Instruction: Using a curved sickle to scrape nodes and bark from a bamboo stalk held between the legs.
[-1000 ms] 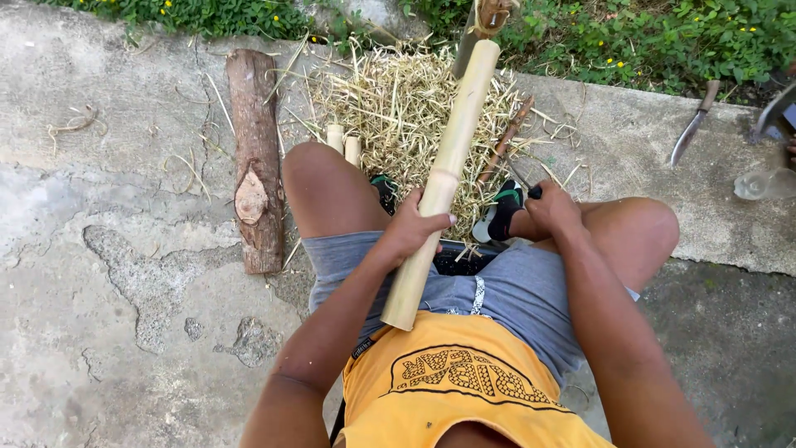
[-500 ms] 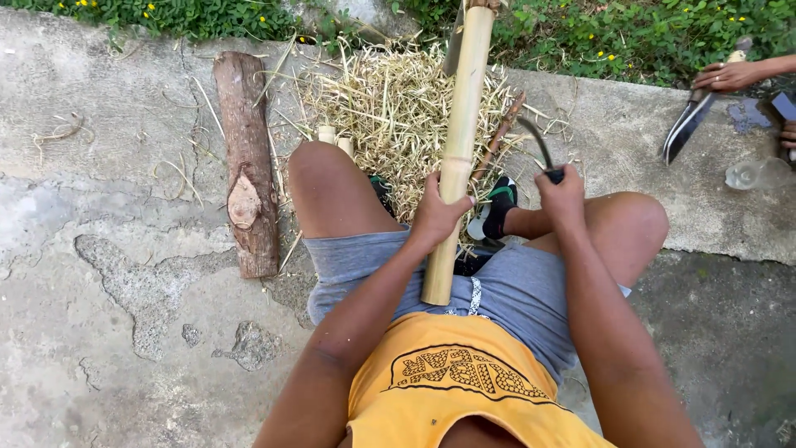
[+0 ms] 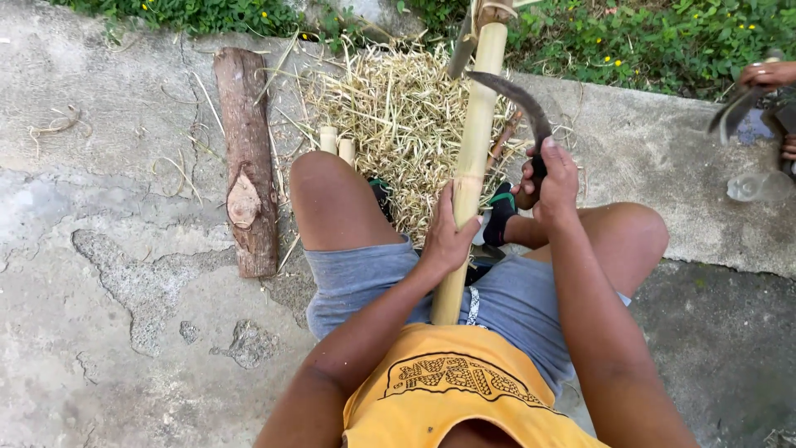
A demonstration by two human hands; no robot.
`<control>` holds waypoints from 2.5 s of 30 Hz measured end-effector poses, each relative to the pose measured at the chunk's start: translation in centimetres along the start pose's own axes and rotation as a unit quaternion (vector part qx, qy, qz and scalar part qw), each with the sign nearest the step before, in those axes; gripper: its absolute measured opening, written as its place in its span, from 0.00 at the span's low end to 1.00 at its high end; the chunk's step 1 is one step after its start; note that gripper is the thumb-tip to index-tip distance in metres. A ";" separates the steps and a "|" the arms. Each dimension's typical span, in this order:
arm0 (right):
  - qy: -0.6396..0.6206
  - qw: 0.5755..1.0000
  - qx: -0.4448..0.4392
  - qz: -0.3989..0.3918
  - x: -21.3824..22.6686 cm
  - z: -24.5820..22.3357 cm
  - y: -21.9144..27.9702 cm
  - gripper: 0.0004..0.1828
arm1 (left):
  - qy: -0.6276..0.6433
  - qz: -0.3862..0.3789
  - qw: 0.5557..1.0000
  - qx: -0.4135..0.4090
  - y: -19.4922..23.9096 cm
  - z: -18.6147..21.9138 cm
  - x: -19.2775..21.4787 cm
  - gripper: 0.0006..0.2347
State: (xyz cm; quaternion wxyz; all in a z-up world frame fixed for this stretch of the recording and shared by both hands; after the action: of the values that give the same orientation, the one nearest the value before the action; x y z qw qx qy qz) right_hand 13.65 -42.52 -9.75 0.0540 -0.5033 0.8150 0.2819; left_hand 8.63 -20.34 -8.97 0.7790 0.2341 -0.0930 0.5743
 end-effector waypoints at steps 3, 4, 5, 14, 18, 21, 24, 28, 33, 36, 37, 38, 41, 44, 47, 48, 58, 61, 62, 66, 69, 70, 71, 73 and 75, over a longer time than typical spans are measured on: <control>0.022 0.999 -0.013 -0.045 -1.2 0.4 -0.9 0.18 | -0.009 0.033 0.999 -0.006 -0.3 -1.4 -0.6 0.38; 0.023 0.999 -0.015 -0.045 -1.1 0.5 -1.5 0.18 | -0.009 0.032 0.999 -0.003 -0.4 -1.4 -0.5 0.38; 0.021 0.998 -0.020 -0.052 -1.2 0.6 -2.2 0.17 | 0.033 0.015 0.999 0.021 -0.7 -1.8 -0.7 0.37; 0.140 0.989 -0.032 -0.042 -3.8 -1.4 -6.6 0.22 | 0.072 -0.075 0.986 0.127 -1.7 -1.6 -0.2 0.34; 0.225 0.973 -0.023 -0.046 -5.2 -2.4 -8.6 0.25 | 0.062 -0.084 0.990 0.095 -2.0 -1.5 0.1 0.32; 0.276 0.960 -0.009 -0.035 -6.0 -3.4 -8.8 0.25 | -0.156 -0.131 0.976 0.076 -4.0 -1.4 0.8 0.29; 0.272 0.960 -0.001 -0.059 -5.8 -2.6 -9.6 0.26 | -0.201 0.103 0.965 -0.135 -8.4 7.0 7.9 0.25; 0.282 0.957 0.012 -0.065 -6.1 -2.3 -9.6 0.27 | -0.263 0.257 0.886 -0.282 -17.9 8.4 9.2 0.16; 0.294 0.955 0.030 -0.030 -5.4 -1.6 -10.0 0.28 | -0.350 0.021 0.936 -0.041 -26.4 4.1 6.7 0.16; 0.275 0.958 0.061 -0.047 -5.2 -1.1 -9.6 0.28 | -0.345 0.076 0.932 -0.080 -24.9 4.3 6.7 0.16; 0.275 0.959 0.059 -0.046 -5.0 -1.1 -9.4 0.28 | -0.345 0.075 0.932 -0.079 -24.4 4.3 6.6 0.16; 0.275 0.958 0.059 -0.048 -4.9 -1.0 -9.1 0.28 | -0.339 0.094 0.932 -0.091 -23.8 4.6 6.8 0.15; 0.286 0.956 0.052 -0.042 -4.6 -0.6 -8.1 0.27 | -0.339 0.125 0.926 -0.108 -22.5 4.3 6.9 0.13; 0.289 0.955 0.047 -0.042 -4.0 0.1 -6.9 0.27 | -0.337 0.145 0.921 -0.128 -20.5 4.2 7.0 0.12; 0.278 0.958 0.046 -0.047 -3.6 1.0 -5.3 0.27 | -0.318 0.158 0.922 -0.155 -18.1 4.3 7.3 0.12; 0.275 0.959 0.046 -0.042 -3.3 1.2 -4.8 0.26 | -0.308 0.160 0.922 -0.172 -17.3 4.5 7.3 0.11; 0.282 0.953 -0.061 -0.097 0.9 5.8 5.2 0.23 | -0.377 -0.002 0.925 -0.043 -5.8 4.0 8.6 0.11; 0.293 0.941 -0.110 -0.130 2.1 7.3 8.0 0.22 | -0.337 -0.189 0.919 0.078 -3.1 2.6 8.5 0.10; 0.257 0.946 -0.149 -0.128 3.0 8.4 8.4 0.22 | -0.299 -0.207 0.929 0.077 -2.7 3.0 8.6 0.10; 0.133 0.977 -0.164 -0.025 5.0 7.8 8.7 0.23 | 0.111 -0.014 0.986 0.125 -4.6 -3.9 8.8 0.16; -0.042 0.987 -0.145 0.058 7.6 7.5 6.8 0.26 | 0.077 -0.028 0.987 0.138 -3.8 -6.7 6.0 0.22; -0.042 0.988 -0.141 0.055 8.0 6.9 6.4 0.26 | 0.077 -0.026 0.988 0.133 -3.1 -7.7 4.4 0.22; -0.076 0.986 -0.134 0.071 8.7 6.5 6.3 0.26 | 0.106 -0.099 0.982 0.120 -1.9 -8.7 1.6 0.26; -0.110 0.983 -0.124 0.084 9.4 6.3 6.3 0.25 | 0.134 -0.172 0.971 0.103 -0.1 -9.3 -1.4 0.31; -0.140 0.979 -0.122 0.089 10.0 6.6 6.7 0.27 | 0.271 -0.191 0.937 0.112 0.9 -8.5 -2.8 0.30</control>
State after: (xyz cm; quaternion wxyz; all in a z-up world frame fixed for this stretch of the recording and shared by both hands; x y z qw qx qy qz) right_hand 1.76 -44.77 -16.21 0.0803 -0.3868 0.8005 0.4506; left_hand 5.85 -18.52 -17.28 0.8383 0.1684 0.2332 0.4631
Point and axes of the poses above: each hand's wrist, its own y-axis away from the middle knuckle, its own x-axis out of the back of the hand, z = x × y, the point moved 8 cm from there along -y, towards the middle knuckle, and after that the axes turned 9 degrees about -y, right-handed, at the moved point
